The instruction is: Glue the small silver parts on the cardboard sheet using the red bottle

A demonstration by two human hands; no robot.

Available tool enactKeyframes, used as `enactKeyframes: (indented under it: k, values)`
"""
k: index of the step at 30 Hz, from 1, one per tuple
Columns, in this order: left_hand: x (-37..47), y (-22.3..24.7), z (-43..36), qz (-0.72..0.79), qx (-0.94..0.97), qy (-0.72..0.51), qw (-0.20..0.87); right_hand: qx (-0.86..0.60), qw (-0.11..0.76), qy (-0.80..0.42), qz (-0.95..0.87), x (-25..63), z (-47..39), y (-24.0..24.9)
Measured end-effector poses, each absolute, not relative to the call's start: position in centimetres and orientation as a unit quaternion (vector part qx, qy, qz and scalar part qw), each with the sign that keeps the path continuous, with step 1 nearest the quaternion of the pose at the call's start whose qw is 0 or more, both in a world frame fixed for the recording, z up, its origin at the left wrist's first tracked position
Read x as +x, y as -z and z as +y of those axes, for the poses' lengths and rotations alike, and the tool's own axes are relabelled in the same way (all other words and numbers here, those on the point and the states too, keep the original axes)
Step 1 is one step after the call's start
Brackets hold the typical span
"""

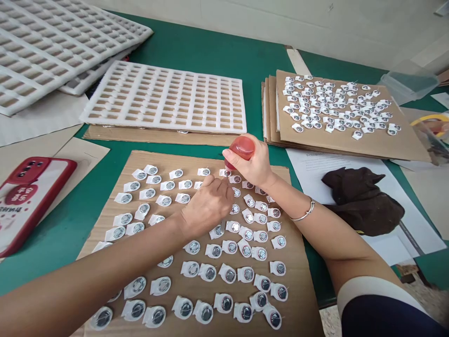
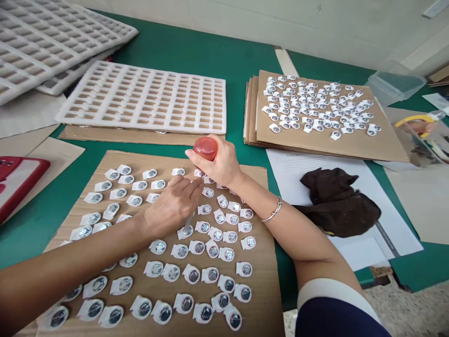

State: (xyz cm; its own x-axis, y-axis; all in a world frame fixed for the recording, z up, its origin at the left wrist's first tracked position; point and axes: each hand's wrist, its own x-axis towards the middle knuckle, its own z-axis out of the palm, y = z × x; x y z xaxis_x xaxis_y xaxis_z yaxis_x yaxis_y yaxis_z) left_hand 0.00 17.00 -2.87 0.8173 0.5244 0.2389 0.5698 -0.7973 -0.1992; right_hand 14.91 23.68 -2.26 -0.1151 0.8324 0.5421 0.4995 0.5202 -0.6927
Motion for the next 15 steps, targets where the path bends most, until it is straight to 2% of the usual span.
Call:
enactKeyframes:
  k: [15]
  values:
    - [0.07,2.79,17.06,-0.292,-0.941,0.083,0.152,-0.443,0.502,-0.141,-0.729,14.93,23.78,2.52]
